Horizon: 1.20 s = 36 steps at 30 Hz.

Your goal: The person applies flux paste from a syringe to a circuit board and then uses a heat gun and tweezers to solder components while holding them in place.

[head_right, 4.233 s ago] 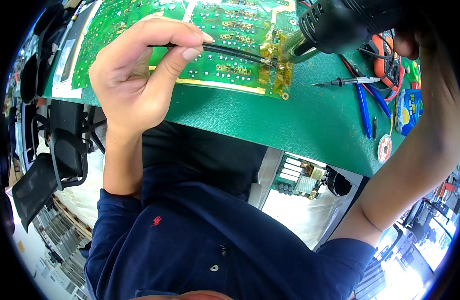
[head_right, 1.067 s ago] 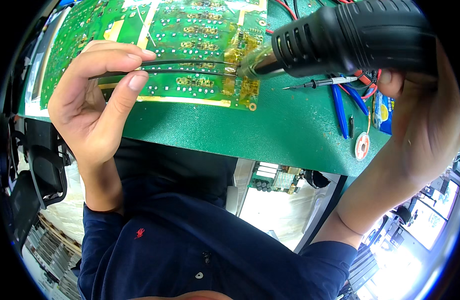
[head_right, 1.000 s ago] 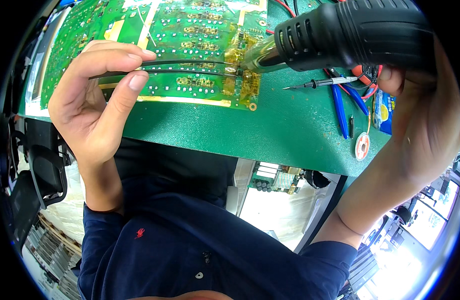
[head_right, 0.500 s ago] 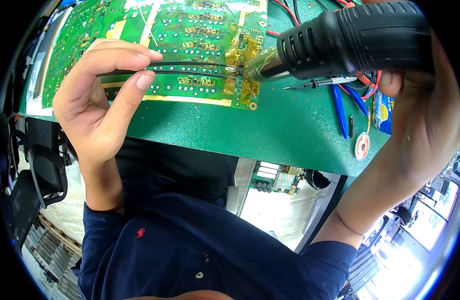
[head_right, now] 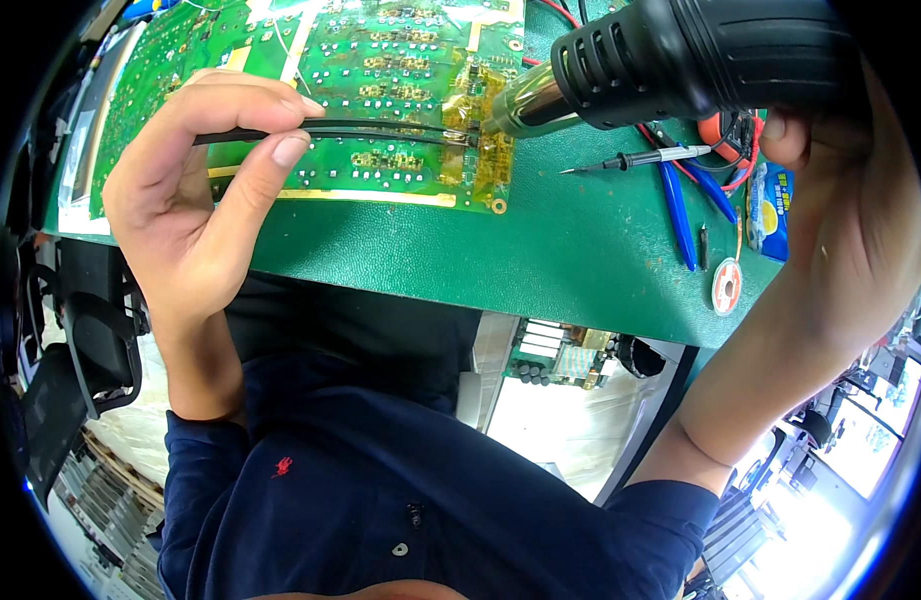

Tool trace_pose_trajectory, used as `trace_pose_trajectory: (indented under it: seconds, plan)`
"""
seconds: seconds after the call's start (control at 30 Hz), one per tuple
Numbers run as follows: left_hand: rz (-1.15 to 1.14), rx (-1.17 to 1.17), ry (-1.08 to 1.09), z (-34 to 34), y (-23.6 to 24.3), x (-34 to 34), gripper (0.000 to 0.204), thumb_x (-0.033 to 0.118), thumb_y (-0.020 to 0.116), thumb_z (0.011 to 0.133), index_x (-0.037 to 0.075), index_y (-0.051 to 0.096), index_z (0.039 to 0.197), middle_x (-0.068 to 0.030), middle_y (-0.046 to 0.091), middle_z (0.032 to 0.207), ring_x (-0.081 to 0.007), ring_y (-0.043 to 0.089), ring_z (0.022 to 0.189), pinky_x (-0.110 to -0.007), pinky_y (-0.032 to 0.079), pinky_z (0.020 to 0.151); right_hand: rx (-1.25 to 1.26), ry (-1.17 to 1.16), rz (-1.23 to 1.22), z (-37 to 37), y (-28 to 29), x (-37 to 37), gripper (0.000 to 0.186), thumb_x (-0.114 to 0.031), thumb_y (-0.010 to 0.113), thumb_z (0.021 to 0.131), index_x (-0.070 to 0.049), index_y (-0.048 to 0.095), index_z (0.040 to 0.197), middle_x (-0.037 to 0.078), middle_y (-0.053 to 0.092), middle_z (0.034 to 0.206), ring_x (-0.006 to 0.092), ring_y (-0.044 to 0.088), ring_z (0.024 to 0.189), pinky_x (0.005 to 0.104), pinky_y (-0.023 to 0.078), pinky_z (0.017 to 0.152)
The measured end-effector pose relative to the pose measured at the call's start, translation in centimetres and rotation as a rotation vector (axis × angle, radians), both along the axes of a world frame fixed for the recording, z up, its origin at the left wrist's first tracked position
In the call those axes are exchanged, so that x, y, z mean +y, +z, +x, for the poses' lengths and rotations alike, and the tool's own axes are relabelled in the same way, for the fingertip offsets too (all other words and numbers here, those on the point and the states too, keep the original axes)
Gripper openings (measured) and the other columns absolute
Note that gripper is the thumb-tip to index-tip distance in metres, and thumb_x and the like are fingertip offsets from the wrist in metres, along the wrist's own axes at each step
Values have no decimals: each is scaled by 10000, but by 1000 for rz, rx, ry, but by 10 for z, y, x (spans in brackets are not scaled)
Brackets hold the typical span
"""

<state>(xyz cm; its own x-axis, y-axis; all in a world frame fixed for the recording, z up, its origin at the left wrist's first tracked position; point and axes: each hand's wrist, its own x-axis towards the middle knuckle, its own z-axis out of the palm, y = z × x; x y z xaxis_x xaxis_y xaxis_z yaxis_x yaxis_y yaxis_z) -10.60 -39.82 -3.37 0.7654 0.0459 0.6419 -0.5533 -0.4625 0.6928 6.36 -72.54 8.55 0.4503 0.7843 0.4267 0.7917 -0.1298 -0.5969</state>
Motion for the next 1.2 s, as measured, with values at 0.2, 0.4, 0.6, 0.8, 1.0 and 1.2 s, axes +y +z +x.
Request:
trace_pose_trajectory:
  seconds: [0.2, 0.4, 0.6, 0.8, 1.0, 1.2]
  plan:
    - [175, -32, -14, 2, 5, 3, 166, -119, 662, 783, -48, 648, 933, -148, 682, 930, -221, 638, 892, -306, 478, 829, -121, -78, -10, -12, -4, 11, 334, -144, 371, 1049, -4, 527, 1310, 300, 593, 1204, 93, 653, 720, 138, 525, 635]
    - [64, -52, -148, 5, 16, -1, 163, -142, 646, 775, -58, 637, 914, -159, 665, 902, -240, 639, 874, -314, 486, 800, -84, -36, -43, -8, -2, 8, 328, -140, 378, 1047, 3, 531, 1300, 297, 598, 1198, 93, 659, 724, 137, 528, 637]
    - [203, -50, -75, 1, 15, 4, 177, -170, 641, 745, -68, 636, 890, -163, 659, 835, -246, 642, 815, -308, 489, 739, -34, -21, 5, -7, -2, 7, 338, -164, 371, 1052, 0, 533, 1300, 289, 599, 1204, 59, 621, 660, 126, 518, 629]
    - [179, -84, -28, 0, 10, 1, 193, -183, 631, 743, -78, 645, 904, -161, 658, 819, -235, 638, 793, -297, 487, 720, -85, -58, -52, -6, 0, 5, 342, -173, 372, 1053, 0, 538, 1296, 283, 600, 1205, 58, 623, 669, 127, 518, 625]
    - [159, -41, -24, -1, 9, 0, 191, -171, 635, 744, -72, 650, 906, -159, 666, 825, -234, 637, 790, -300, 486, 719, 7, 5, 7, -7, 0, 10, 344, -169, 364, 1054, -1, 543, 1295, 286, 601, 1205, 61, 606, 644, 136, 513, 620]
    - [316, -221, -76, 3, 11, 1, 190, -156, 647, 729, -56, 656, 890, -166, 682, 837, -249, 639, 783, -309, 479, 711, 8, -2, -2, -8, 0, 10, 348, -156, 335, 1058, -1, 558, 1278, 289, 617, 1173, 59, 583, 601, 139, 509, 612]
